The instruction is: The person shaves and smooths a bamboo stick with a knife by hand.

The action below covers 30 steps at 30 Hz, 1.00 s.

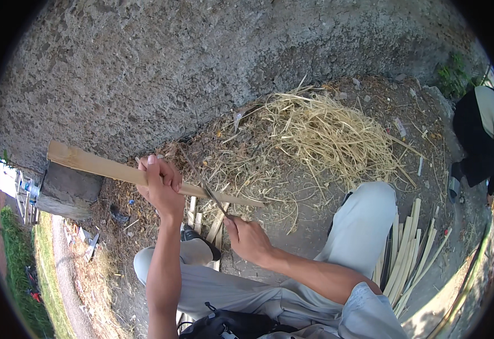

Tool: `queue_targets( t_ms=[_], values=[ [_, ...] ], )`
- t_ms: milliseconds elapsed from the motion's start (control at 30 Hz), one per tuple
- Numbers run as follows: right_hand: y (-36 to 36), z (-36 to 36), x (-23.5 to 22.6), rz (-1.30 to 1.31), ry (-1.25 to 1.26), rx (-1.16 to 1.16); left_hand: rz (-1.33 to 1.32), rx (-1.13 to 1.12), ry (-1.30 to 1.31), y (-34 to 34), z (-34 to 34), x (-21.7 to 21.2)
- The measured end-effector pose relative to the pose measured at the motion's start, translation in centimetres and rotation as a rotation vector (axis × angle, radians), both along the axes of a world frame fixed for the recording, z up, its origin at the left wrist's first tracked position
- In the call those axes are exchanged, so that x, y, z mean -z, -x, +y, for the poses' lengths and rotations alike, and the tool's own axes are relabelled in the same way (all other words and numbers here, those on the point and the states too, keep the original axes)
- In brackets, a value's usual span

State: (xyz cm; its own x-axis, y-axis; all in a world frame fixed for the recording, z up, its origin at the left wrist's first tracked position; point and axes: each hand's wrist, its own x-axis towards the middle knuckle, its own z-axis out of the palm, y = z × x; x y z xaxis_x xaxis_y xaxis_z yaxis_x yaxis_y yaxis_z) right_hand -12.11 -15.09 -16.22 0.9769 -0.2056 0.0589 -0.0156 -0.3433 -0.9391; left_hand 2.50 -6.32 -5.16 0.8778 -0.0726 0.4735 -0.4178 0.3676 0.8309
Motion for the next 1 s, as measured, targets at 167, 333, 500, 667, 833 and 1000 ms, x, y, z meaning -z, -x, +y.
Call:
queue_targets(
  t_ms=[167, 333, 500, 667, 833, 1000],
  values=[
    [-1.4, -0.3, 2.1, 0.127, 0.084, 0.02, -0.053, -0.059, 0.037, 0.8, -0.6, 0.5],
    [-1.6, -0.1, 0.5, 0.061, 0.003, 0.049, -0.158, -0.063, 0.0, 1.6, -1.4, 0.6],
    [-2.0, 0.3, 0.8, 0.172, 0.046, 0.053, -0.129, -0.05, 0.049, 1.9, -0.9, 0.9],
    [-2.2, -0.6, -0.2, 0.379, 0.071, -0.015, -0.167, -0.051, 0.064, 1.5, -0.8, 1.1],
    [-3.2, -1.9, 1.0, 0.543, -0.44, -0.041, -0.17, -0.028, 0.06, 2.1, -1.1, 0.9],
    [-3.2, -1.8, 0.8, 0.544, -0.765, -0.045, -0.179, -0.018, 0.039, 2.4, -1.5, 0.9]
  ],
)
